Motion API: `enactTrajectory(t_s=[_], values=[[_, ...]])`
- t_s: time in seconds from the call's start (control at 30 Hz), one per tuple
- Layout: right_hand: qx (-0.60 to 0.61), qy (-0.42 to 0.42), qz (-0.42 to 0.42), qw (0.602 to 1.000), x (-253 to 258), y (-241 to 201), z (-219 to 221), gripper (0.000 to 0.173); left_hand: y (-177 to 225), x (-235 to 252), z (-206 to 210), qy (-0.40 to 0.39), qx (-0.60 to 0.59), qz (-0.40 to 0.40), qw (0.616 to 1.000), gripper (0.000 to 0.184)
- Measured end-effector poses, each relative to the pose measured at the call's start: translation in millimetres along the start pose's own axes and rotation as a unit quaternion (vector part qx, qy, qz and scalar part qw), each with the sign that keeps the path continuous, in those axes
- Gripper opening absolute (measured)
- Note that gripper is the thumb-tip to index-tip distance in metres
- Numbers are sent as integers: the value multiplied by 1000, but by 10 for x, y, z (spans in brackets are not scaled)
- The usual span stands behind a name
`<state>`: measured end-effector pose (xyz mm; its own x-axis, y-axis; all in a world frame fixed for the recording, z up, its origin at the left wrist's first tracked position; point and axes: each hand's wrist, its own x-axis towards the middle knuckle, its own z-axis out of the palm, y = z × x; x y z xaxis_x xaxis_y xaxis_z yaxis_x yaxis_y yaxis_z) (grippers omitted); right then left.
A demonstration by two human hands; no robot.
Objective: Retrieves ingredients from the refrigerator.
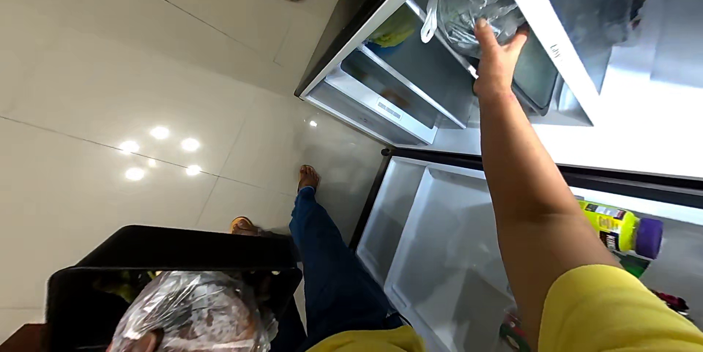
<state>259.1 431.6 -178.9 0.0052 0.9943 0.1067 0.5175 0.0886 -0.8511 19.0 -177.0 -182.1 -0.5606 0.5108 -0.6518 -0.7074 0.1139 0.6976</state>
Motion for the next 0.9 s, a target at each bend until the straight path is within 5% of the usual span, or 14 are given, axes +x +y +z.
enactTrajectory(t_s=[0.13,0.37,0.47,0.6,0.77,0.9], values=[[-72,39,30,996,283,-119,318,102,6,0,15,-13,4,2,1000,24],[-91,131,83,984,231,94,14,87,-13,-96,9,-4,-5,-5,1000,22],[-258,65,-45,963,-304,-143,89,75,-31,-110,-12,8,-4,-11,1000,19],[-357,-85,-327,871,-348,-78,431,40,-7,-141,-24,11,2,-13,1000,19],[-479,-93,-93,868,169,-430,862,95,-2,-192,-17,22,0,-13,1000,18],[-549,-94,-91,825,274,-399,883,61,-39,-251,-25,20,4,-18,1000,17]])
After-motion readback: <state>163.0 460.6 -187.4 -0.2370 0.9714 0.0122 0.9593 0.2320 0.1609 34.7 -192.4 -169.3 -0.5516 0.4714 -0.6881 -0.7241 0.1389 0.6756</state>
